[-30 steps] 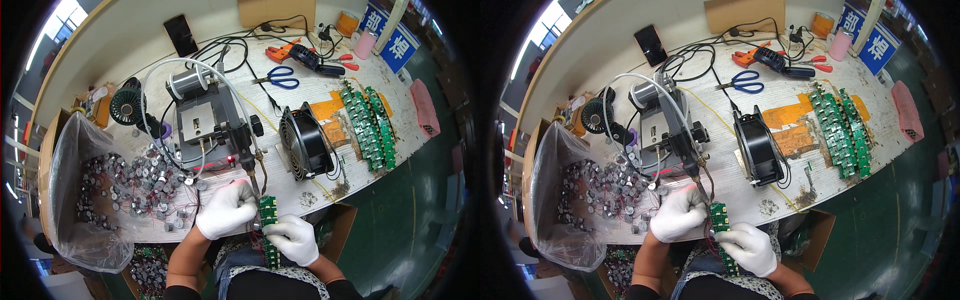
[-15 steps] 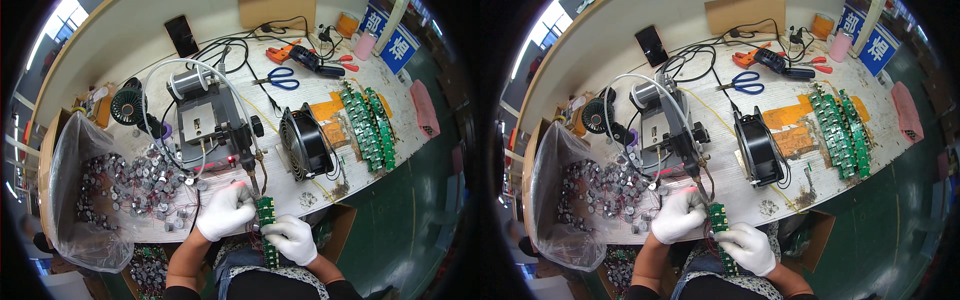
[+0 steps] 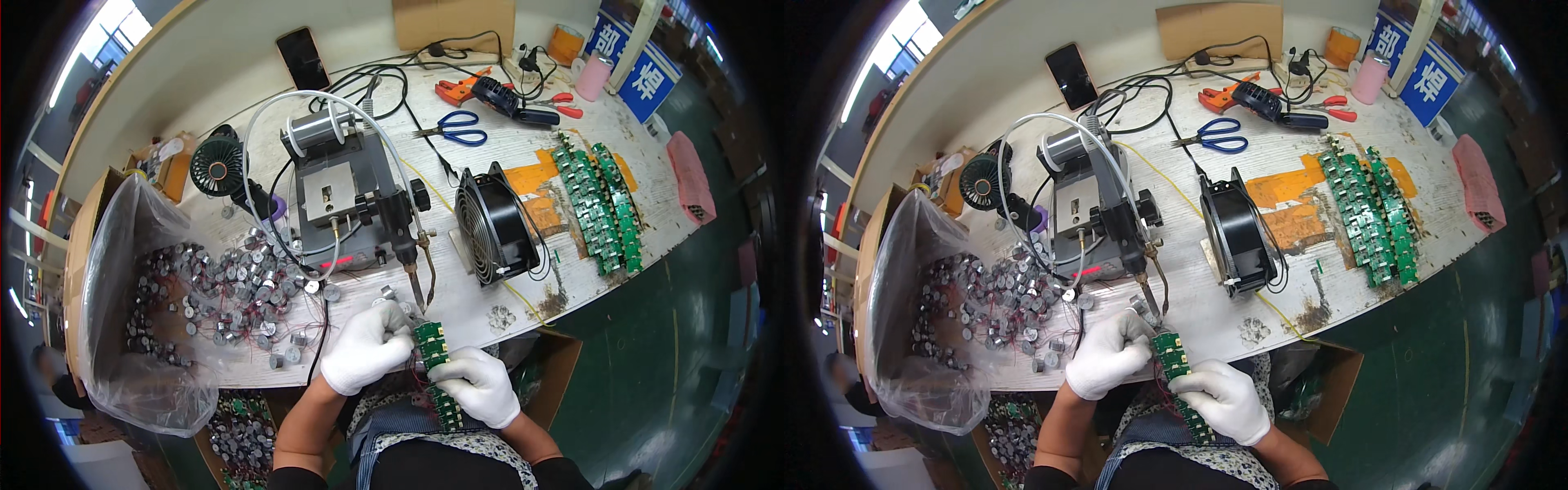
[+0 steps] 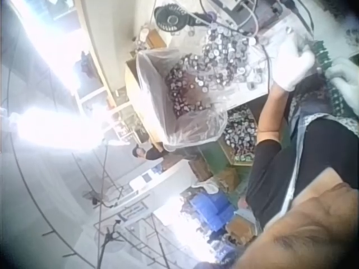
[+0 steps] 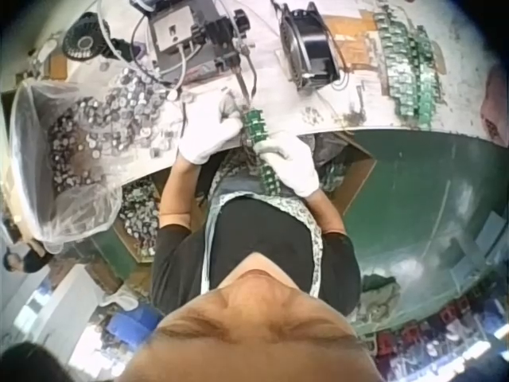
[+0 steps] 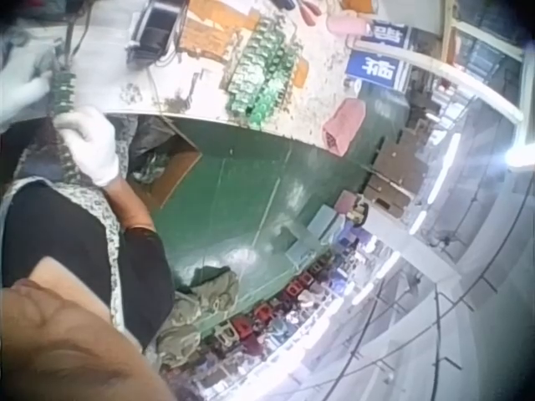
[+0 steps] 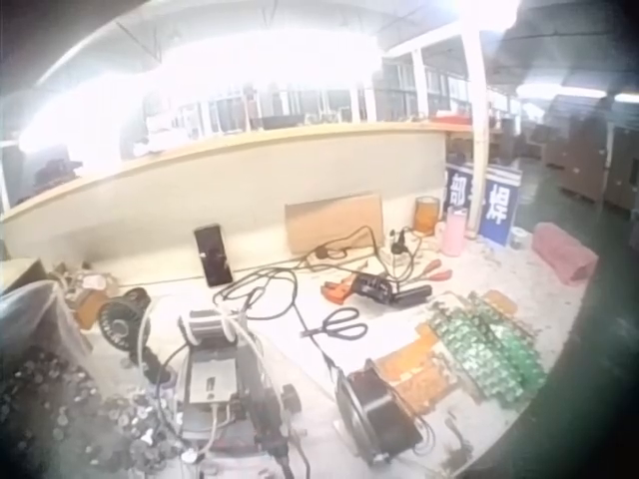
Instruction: The person solders small electronic components onto a green circuit board strip using a soldering iron and solder wire.
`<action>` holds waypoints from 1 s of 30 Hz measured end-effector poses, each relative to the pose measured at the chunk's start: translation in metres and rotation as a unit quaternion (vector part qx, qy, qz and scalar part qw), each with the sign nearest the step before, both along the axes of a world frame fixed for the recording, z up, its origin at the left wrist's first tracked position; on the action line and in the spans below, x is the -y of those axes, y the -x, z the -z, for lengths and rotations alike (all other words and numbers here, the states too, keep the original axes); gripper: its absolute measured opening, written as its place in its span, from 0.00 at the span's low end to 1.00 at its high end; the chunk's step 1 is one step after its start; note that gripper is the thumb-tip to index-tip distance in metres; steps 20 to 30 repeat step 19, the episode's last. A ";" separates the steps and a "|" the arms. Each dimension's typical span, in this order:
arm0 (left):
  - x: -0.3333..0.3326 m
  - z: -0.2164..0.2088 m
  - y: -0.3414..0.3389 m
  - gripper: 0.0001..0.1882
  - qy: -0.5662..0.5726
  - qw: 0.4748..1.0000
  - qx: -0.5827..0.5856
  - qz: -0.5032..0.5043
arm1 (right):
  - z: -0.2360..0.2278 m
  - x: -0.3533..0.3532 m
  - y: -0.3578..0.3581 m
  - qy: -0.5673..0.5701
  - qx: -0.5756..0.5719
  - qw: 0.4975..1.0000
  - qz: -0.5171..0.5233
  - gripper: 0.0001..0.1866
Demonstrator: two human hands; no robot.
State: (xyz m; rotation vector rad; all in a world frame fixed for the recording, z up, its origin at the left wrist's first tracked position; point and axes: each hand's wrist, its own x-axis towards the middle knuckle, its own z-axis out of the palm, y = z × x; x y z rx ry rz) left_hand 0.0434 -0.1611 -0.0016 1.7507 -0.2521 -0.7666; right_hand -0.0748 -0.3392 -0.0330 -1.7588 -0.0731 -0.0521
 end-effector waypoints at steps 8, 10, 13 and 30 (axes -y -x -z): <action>-0.008 -0.012 0.028 0.05 0.042 0.998 0.049 -0.004 | -0.006 0.002 0.019 0.005 0.061 0.998 -0.011 0.11; -0.008 -0.025 0.038 0.05 0.040 0.992 0.118 -0.002 | -0.011 0.002 0.024 0.019 0.087 0.996 -0.009 0.12; -0.015 -0.028 0.053 0.06 0.095 0.970 0.223 0.008 | -0.020 0.003 0.034 0.086 0.152 0.985 -0.011 0.14; -0.036 -0.028 0.089 0.12 0.114 0.989 0.085 0.034 | -0.030 0.000 0.066 0.097 0.187 0.977 -0.024 0.15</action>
